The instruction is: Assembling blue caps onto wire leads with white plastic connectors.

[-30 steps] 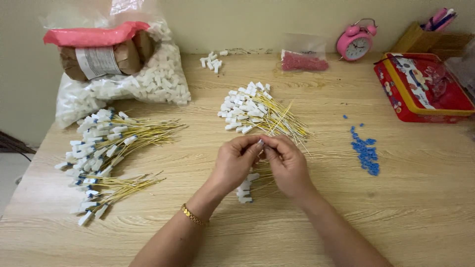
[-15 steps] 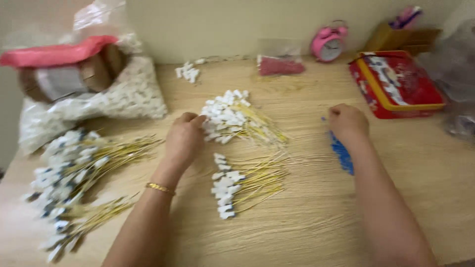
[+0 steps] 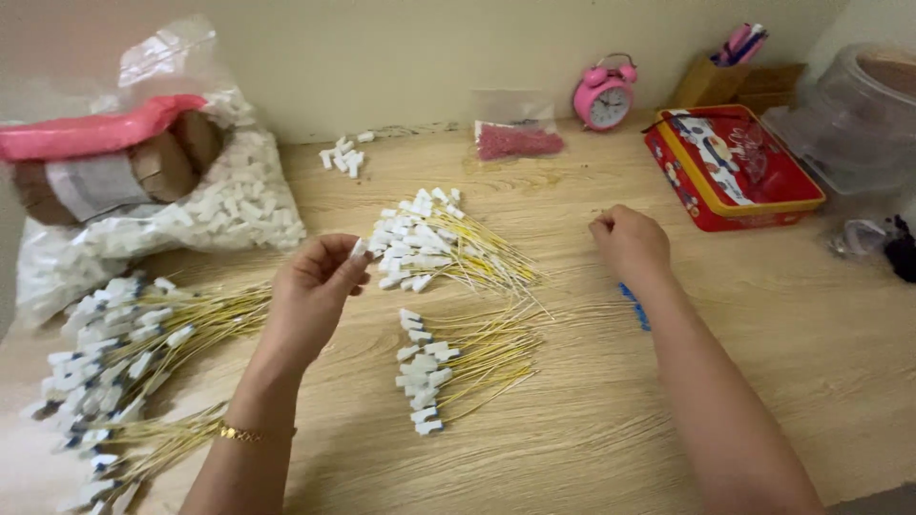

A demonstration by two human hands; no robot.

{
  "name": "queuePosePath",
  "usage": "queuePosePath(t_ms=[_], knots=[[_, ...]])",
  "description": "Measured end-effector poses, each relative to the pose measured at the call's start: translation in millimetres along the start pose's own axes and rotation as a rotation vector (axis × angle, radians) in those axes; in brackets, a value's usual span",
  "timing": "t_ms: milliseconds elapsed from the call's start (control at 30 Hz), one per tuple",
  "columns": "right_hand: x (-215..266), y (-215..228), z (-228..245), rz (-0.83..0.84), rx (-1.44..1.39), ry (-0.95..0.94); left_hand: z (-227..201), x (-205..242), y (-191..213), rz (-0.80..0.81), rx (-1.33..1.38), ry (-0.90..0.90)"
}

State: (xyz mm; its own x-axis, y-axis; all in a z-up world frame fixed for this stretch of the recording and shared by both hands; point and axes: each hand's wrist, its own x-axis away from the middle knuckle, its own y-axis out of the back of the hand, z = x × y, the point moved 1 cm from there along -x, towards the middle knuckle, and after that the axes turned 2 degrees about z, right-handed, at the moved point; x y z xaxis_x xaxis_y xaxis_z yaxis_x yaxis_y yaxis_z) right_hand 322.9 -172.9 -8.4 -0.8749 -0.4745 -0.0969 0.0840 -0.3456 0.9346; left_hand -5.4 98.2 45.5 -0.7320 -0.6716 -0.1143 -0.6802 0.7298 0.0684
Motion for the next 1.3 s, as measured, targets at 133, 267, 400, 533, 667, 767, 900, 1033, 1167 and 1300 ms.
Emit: queuePosePath(t_ms=[133,267,400,533,667,767,900,1033,1167,1300], knots=[[80,46,87,-0.022,-0.522,0.128,-3,16,-16,-0.015,0.221,0.013],[140,41,145,-0.050,-0.915,0.375,10,34,-52,0.088,0.283,0.066],[157,23,166,-0.063,-0.956,0.448,17,53,-77,0.168,0.373,0.045],[161,16,165,-0.049,-0.998,0.430,15,61,-77,0.156,0.389,0.009],[164,12,164,-0.068,-1.056,0.410,24,59,-81,0.164,0.391,0.010],[166,13,168,-0.093,-1.068,0.403,22,60,-81,0.166,0.386,0.007],[169,11,170,-0.089,-1.091,0.400,15,62,-77,0.176,0.326,0.001],[166,4,171,-0.116,-1.071,0.419,8,67,-74,0.155,0.306,0.050],[161,-6,166,-0.137,-1.074,0.440,13,67,-78,0.141,0.306,0.046],[158,-10,164,-0.163,-1.046,0.519,16,67,-82,0.128,0.383,0.063]])
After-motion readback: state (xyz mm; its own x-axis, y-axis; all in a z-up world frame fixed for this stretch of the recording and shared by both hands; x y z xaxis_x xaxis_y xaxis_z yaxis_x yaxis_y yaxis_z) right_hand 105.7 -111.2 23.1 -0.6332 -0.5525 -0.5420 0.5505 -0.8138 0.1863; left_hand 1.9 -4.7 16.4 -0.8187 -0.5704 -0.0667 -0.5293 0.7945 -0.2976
